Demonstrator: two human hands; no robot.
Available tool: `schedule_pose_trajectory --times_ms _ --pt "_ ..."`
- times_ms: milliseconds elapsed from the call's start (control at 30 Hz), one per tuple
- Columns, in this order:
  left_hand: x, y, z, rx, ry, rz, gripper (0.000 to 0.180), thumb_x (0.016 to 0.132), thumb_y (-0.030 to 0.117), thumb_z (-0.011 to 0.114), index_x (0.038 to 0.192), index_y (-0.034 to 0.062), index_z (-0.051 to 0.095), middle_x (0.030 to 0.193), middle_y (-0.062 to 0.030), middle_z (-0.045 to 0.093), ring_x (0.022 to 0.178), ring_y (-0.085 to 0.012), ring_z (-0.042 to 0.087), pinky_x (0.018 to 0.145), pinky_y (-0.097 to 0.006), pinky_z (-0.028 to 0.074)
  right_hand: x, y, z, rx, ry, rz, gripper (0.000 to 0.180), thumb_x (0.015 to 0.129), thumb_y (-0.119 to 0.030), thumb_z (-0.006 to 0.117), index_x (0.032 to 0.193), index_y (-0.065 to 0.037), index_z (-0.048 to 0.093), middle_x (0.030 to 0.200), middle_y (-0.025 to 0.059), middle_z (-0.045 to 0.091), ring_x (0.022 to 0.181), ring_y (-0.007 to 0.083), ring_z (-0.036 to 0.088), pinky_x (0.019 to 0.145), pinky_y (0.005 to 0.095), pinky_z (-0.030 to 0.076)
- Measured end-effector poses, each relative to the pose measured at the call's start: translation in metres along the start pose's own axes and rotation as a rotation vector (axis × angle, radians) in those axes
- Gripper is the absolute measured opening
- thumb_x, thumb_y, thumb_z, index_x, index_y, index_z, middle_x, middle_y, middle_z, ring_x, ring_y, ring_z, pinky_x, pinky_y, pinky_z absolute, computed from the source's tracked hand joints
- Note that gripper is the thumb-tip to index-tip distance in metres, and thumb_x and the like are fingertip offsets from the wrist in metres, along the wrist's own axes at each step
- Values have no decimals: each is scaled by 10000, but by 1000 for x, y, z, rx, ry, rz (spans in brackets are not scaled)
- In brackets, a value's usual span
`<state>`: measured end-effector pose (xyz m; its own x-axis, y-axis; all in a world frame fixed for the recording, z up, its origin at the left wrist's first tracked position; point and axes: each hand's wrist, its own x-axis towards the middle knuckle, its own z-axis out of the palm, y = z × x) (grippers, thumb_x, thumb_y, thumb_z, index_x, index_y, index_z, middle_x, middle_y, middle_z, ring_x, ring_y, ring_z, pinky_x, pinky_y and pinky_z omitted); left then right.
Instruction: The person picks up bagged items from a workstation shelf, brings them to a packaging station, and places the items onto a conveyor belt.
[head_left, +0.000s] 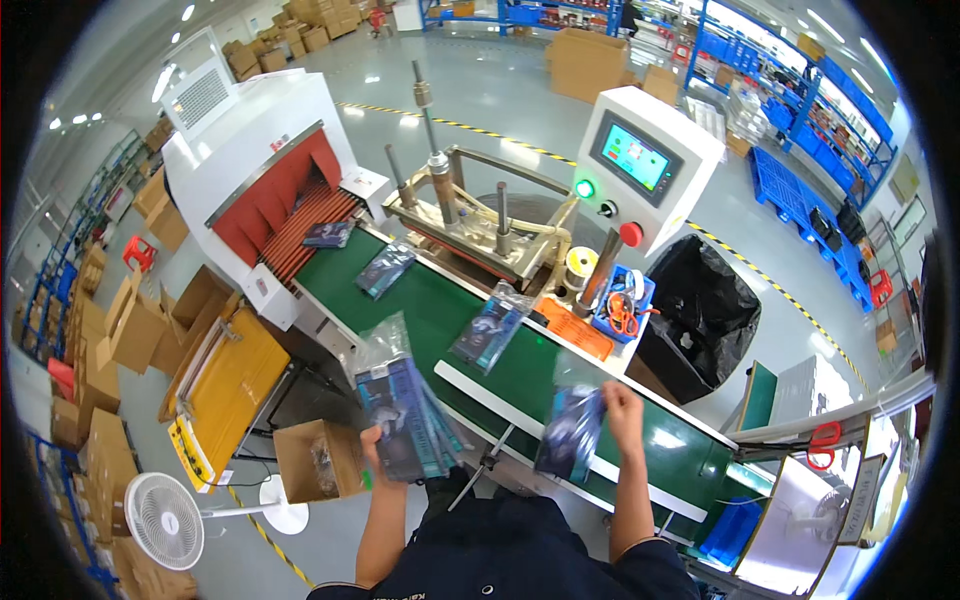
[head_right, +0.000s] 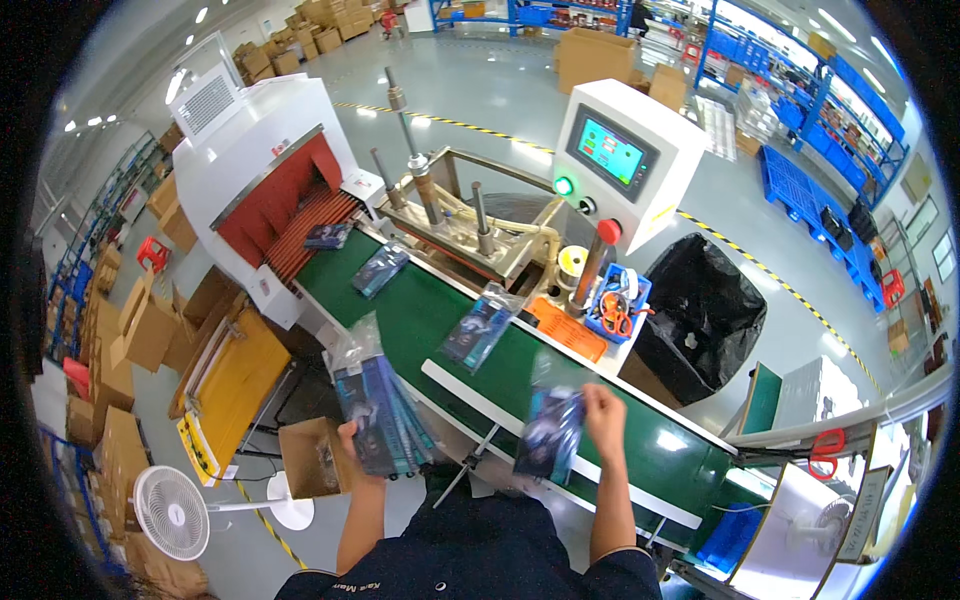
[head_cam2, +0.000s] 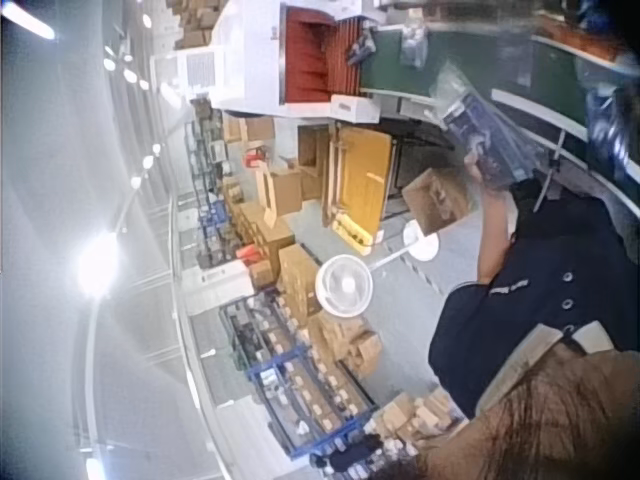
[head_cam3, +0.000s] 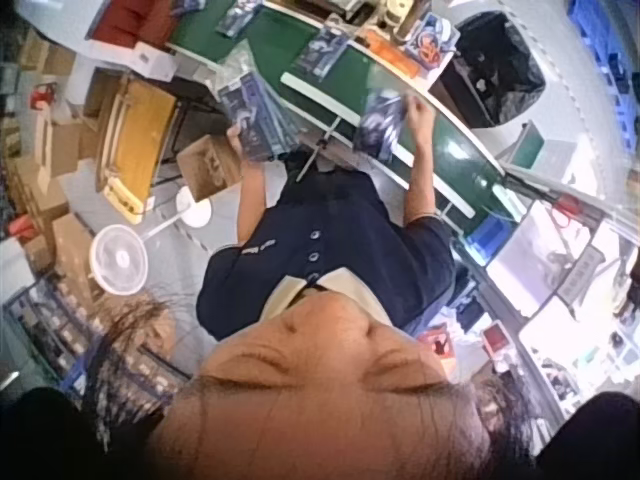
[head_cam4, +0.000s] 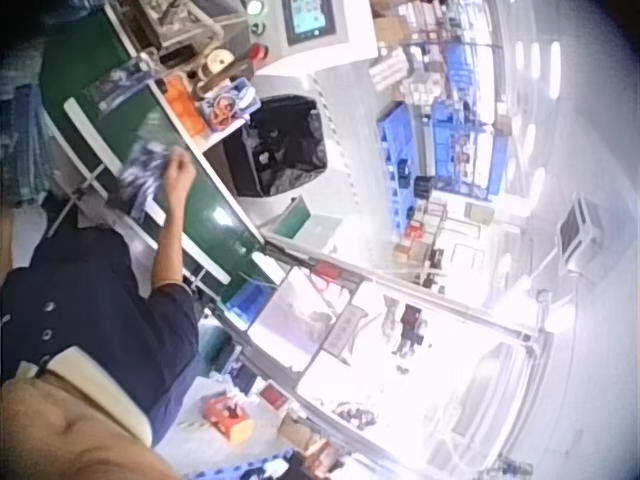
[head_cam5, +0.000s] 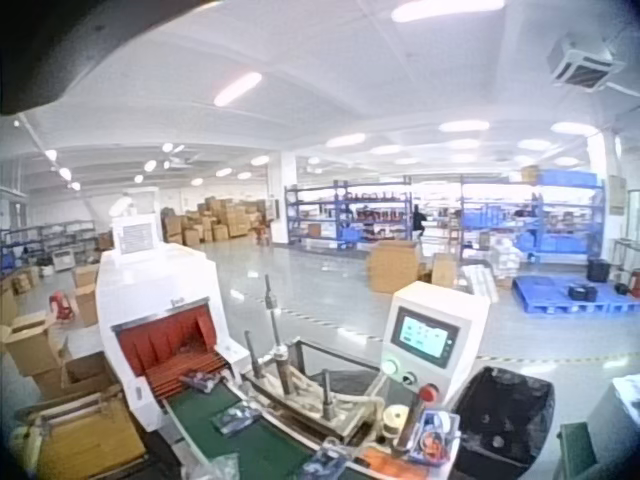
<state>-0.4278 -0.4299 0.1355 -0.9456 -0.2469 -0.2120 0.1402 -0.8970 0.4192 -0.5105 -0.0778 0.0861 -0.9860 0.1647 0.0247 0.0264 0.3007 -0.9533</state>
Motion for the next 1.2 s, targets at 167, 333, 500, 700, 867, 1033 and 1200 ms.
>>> schedule_pose_trajectory --times_ms 167,333,500,700,867,1033,1200 --pt "-19 1 -24 52 50 -66 512 681 274 537 1099 -13 472 1005 -155 580 879 -284 588 768 -391 500 44 92 -52 -318 404 52 257 853 -214 528 848 28 617 634 131 584 577 162 535 574 313 424" --pt "-38 -14 -58 21 73 -213 487 686 267 535 1079 -17 489 991 -160 587 868 -296 592 768 -403 500 76 178 -19 -396 436 160 267 839 -257 531 856 -12 636 728 184 565 690 290 558 644 394 429" --pt "-56 -19 -69 6 173 -223 440 731 258 529 1066 -28 508 976 -174 604 837 -297 604 775 -399 494 92 142 46 -541 427 216 290 854 -298 489 863 -50 639 824 195 532 776 363 546 693 444 432" --pt "-63 -11 -74 8 149 -251 405 765 249 515 1059 -29 516 983 -174 606 865 -296 601 785 -389 488 91 127 67 -567 474 275 292 858 -291 488 875 -39 634 825 179 547 740 358 567 667 443 446" --pt "-61 -12 -68 23 181 -255 377 782 254 510 1046 -15 528 969 -152 615 855 -280 605 791 -382 484 88 128 61 -429 464 259 316 843 -309 515 896 -14 618 797 180 591 749 348 577 680 426 445" --pt "-53 -14 -73 20 168 -246 449 770 274 524 1114 -11 482 1032 -144 588 875 -273 594 787 -387 489 89 136 58 -265 449 311 366 839 -330 533 956 17 561 731 174 594 692 317 577 669 406 439" --pt "-52 -17 -44 137 110 -237 407 790 305 501 1071 11 521 1007 -132 600 865 -249 597 793 -355 480 71 106 62 -352 356 57 330 841 -311 545 901 13 564 725 152 589 601 283 560 574 380 431"
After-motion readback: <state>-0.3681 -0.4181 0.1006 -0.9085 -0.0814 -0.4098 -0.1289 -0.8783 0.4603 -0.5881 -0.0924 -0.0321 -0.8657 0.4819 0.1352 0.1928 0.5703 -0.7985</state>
